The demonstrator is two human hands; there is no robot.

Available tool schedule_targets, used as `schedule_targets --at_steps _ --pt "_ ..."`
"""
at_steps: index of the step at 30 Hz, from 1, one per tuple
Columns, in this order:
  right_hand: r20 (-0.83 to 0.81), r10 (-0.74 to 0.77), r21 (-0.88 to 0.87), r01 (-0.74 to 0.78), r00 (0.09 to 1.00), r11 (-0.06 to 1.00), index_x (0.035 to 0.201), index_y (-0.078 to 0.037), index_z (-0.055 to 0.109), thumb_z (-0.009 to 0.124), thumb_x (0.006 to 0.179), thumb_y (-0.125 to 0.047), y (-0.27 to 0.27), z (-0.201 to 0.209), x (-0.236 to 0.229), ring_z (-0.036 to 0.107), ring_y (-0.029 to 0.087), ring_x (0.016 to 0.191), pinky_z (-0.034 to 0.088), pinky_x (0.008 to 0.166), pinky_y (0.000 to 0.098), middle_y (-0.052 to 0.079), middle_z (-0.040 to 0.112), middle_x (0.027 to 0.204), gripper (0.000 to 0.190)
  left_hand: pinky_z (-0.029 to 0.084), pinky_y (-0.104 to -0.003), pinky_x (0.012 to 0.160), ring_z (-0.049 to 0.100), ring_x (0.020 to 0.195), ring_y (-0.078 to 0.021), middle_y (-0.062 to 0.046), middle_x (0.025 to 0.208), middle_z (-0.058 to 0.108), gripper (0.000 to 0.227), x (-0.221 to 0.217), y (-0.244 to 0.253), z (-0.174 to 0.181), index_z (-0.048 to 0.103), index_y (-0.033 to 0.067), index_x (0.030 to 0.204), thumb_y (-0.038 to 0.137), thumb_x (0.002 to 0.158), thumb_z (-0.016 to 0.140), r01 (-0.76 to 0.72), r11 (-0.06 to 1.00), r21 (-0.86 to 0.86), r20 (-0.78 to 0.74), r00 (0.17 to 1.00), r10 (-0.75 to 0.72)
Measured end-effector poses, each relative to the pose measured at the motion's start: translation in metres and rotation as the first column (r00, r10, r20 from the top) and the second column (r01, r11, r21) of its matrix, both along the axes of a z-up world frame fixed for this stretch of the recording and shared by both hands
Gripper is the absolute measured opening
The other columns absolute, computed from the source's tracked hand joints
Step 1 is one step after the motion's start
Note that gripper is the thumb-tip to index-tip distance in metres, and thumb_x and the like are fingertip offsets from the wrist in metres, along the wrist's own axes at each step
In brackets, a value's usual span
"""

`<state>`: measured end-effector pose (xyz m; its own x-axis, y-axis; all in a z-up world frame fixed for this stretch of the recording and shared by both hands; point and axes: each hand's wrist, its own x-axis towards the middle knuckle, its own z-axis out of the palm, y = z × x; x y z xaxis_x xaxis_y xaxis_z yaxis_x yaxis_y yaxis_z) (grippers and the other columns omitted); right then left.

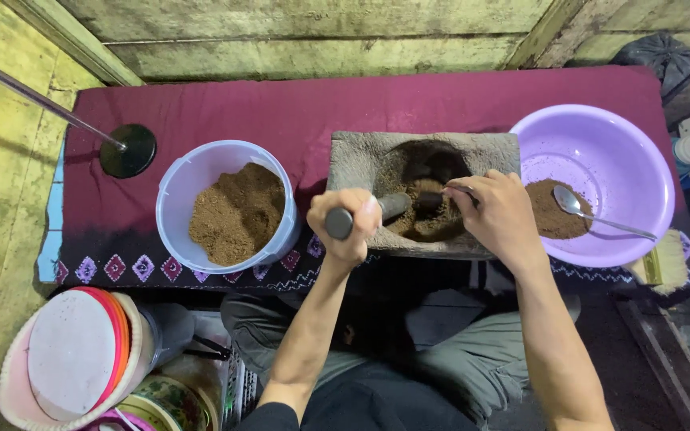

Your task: Grinding a brown substance into a fine powder using a traditional stone mortar and pestle.

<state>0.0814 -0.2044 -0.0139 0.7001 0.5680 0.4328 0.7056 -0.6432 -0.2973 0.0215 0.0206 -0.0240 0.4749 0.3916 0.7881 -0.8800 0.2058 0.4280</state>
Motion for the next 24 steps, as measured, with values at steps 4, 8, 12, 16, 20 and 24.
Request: schedule_targets --at_steps 4,8,12,16,20,24 --pt "0.103 0.018 0.104 -0.029 0.995 0.994 0.1 -0.014 0.079 0.075 0.098 -0.009 0.003 0.003 -0.005 0.059 0.021 0.069 0.038 0.066 0.0303 0.0 0.073 0.08 0.006 0.042 -0.025 0.041 0.043 0.037 -0.0165 -0.007 0.045 0.05 0.037 -0.026 -0.003 0.021 0.049 0.0059 0.053 -0.007 0.082 0.069 -0.012 0.99 0.142 -0.106 0.994 0.027" --pt "0.161 -0.014 0.068 0.003 0.987 0.998 0.099 -0.015 0.079 0.077 0.092 -0.007 0.008 -0.013 -0.003 0.064 0.021 0.072 0.043 0.067 0.0312 0.0 0.075 0.083 0.01 0.041 -0.022 0.041 0.041 0.038 -0.0137 -0.003 0.046 0.05 0.035 -0.029 -0.008 0.023 0.049 0.0076 0.053 -0.004 0.08 0.069 -0.011 0.986 0.169 -0.159 0.987 0.038" --pt "0.118 0.041 0.177 -0.062 0.992 0.982 0.105 -0.011 0.078 0.073 0.097 -0.002 0.011 0.001 -0.007 0.069 0.022 0.082 0.043 0.069 0.0278 0.0 0.075 0.093 0.013 0.038 -0.023 0.039 0.039 0.041 -0.0143 -0.005 0.051 0.056 0.036 -0.028 -0.01 0.015 0.051 0.0086 0.058 0.0 0.089 0.067 -0.019 0.993 0.115 -0.161 0.986 0.038" --pt "0.126 0.074 0.107 -0.087 0.989 0.99 0.1 -0.009 0.075 0.072 0.095 -0.002 0.017 0.004 -0.01 0.068 0.026 0.074 0.043 0.064 0.0327 0.004 0.076 0.09 0.009 0.041 -0.023 0.042 0.044 0.043 -0.0156 -0.007 0.055 0.059 0.036 -0.031 -0.01 0.011 0.05 0.0093 0.061 0.003 0.091 0.068 -0.021 0.989 0.148 -0.208 0.977 0.052" --pt "0.123 0.044 0.178 -0.066 0.991 0.982 0.091 -0.009 0.077 0.073 0.095 -0.007 0.001 -0.017 -0.007 0.063 0.024 0.066 0.042 0.064 0.0318 0.003 0.071 0.079 0.006 0.043 -0.024 0.043 0.046 0.044 -0.0175 -0.008 0.057 0.06 0.036 -0.032 -0.009 0.012 0.048 0.0095 0.063 0.004 0.093 0.067 -0.026 0.987 0.16 -0.209 0.976 0.06" --pt "0.217 0.039 0.178 -0.079 0.975 0.981 0.1 -0.006 0.077 0.071 0.101 -0.005 0.014 0.008 -0.009 0.066 0.025 0.074 0.046 0.067 0.0304 0.006 0.074 0.092 0.006 0.043 -0.024 0.044 0.045 0.045 -0.0161 -0.008 0.058 0.061 0.035 -0.031 -0.009 0.012 0.048 0.0106 0.065 0.006 0.094 0.067 -0.046 0.983 0.176 -0.204 0.975 0.082"
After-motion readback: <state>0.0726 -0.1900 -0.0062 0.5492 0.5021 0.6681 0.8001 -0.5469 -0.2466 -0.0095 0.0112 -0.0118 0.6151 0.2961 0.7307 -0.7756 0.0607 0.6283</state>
